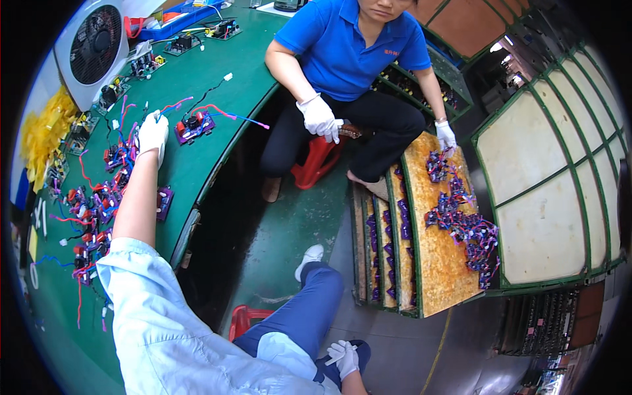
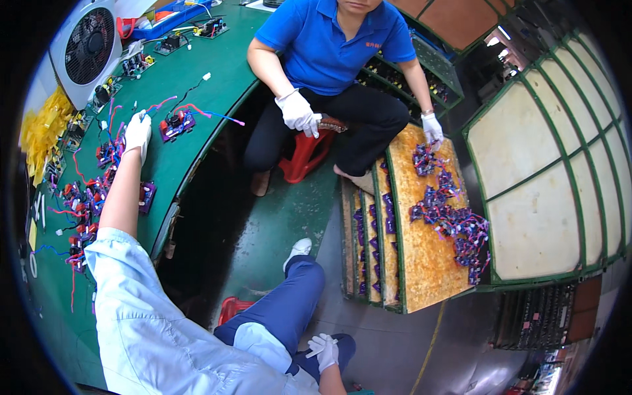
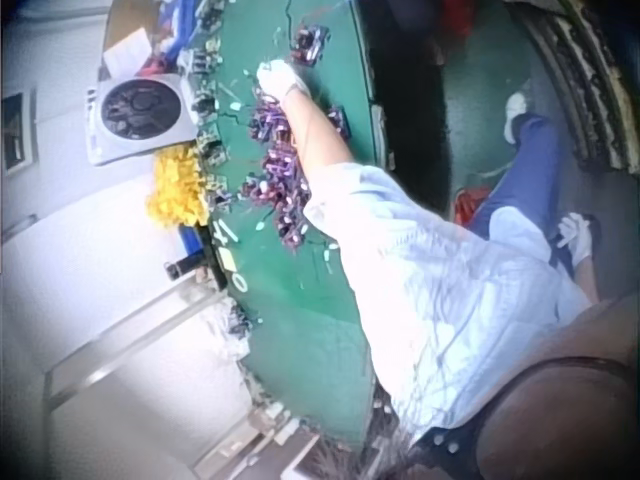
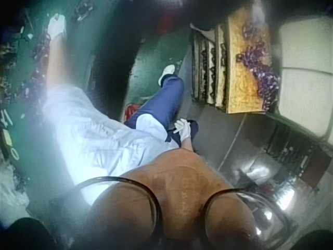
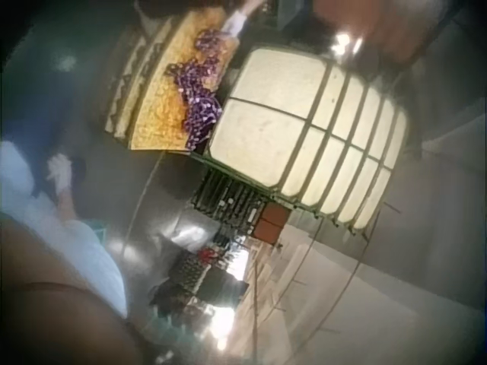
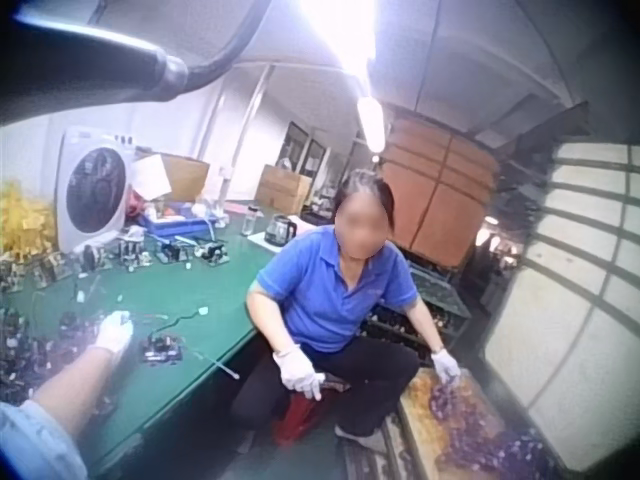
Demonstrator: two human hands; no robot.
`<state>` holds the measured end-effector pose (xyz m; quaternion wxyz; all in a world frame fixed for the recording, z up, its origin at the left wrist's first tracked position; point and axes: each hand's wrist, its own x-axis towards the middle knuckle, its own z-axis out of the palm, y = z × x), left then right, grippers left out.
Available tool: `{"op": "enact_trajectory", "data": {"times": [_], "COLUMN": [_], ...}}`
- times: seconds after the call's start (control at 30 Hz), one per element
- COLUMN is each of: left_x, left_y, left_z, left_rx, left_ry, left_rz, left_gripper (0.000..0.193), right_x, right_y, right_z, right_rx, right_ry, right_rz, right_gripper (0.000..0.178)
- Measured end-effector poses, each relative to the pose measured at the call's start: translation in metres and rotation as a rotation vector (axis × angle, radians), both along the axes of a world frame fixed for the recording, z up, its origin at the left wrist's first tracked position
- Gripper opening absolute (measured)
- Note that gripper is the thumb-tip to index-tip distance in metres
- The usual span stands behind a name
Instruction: The person assembles electronic circuit boards by attaching electronic components and wires by hand, then inspects the final assembly.
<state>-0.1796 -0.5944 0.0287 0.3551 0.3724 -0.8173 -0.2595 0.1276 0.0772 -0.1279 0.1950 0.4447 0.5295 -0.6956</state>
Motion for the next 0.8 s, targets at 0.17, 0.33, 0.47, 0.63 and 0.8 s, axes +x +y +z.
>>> {"op": "enact_trajectory", "data": {"times": [0.17, 0.33, 0.47, 0.63, 0.8], "left_x": [0.011, 0.019, 0.035, 0.018, -0.028], "left_y": [-0.020, -0.007, 0.061, 0.105, 0.091], "left_z": [-0.002, 0.014, 0.060, 0.067, 0.064], "left_rx": [0.308, -0.248, -0.600, -0.668, -0.290], "left_ry": [0.165, -0.232, -0.367, 0.018, -0.076], "left_rz": [-0.083, -0.102, -0.184, -0.640, -0.500], "left_gripper": [0.035, 0.050, 0.053, 0.067, 0.048], "right_x": [0.000, 0.000, 0.013, -0.009, -0.010], "right_y": [-0.011, -0.015, 0.014, -0.008, -0.018], "right_z": [-0.004, 0.002, -0.026, 0.009, 0.006], "right_rx": [0.015, -0.071, -0.429, 0.000, -0.023], "right_ry": [-0.036, -0.006, 0.167, -0.004, 0.044], "right_rz": [-0.004, -0.064, -0.149, -0.055, -0.046], "right_gripper": [0.037, 0.033, 0.031, 0.034, 0.034]}}
